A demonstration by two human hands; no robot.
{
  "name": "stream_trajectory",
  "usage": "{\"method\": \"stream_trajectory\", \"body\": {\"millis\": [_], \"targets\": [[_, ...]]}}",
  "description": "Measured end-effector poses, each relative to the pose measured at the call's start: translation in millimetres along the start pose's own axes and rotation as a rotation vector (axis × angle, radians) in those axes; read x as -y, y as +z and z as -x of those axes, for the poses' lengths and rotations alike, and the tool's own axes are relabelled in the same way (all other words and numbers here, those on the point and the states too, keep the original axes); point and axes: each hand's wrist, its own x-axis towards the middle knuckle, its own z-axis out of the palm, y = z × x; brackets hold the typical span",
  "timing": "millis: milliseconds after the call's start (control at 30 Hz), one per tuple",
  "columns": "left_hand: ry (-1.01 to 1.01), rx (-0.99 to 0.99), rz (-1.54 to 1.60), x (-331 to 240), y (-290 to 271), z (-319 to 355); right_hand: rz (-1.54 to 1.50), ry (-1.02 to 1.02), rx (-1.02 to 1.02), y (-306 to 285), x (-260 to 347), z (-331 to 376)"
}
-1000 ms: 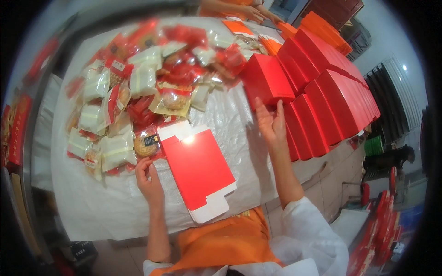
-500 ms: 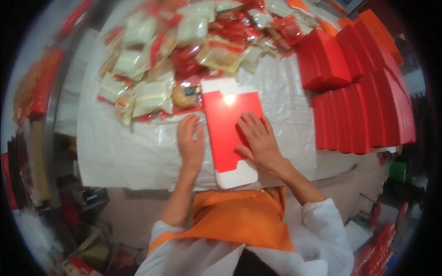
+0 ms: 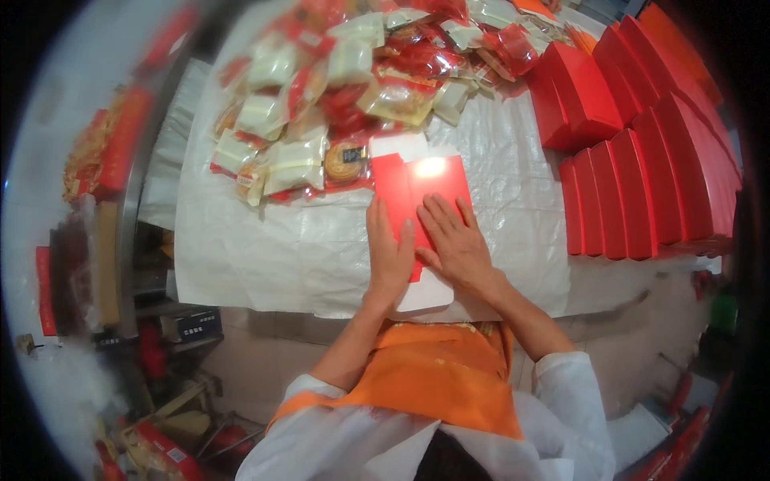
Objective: The person assembles red cardboard boxes by folding and tucking the flaps. They repeatedly pick up flat red sheets, fold them into box shapes, and place the finished boxes on a stack. Packaged food items are visible on the table nearby.
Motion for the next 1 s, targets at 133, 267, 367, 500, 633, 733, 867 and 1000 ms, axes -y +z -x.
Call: {"method": "stream_trajectory", "body": {"millis": [133,267,367,500,633,733,867,1000], "targets": [[-0.068,-0.012,0.147,13,-11,-1,-0.080,0.031,-0.008,-3,-2,1],[-0.031,-0.024,0.002,10,-9,1,-0.088,-0.001,-0.102,0,-3,1],[0.052,-0.057,-0.115,12,-5,4,-0.090,-0.011,-0.097,-2,-2,1],[0.037,-0.011,-0.074,10,-5,4,-0.090,-0.021,-0.083,-4,-2,1],[-0.110,0.026,0.108,0,-6,1,-0.098,-0.022,-0.088,-3,-4,2],[-0.194,-0.068,0.298,6,-3,0,-0.124,-0.003,-0.046,-3,-4,2],[-0.221,-0.089,0.333,8,-5,-2,-0.135,0.006,-0.029,-7,-2,0],[-0.343,-0.146,0.505,3,-5,-5,-0.119,0.012,-0.023,-6,-2,0]]}}
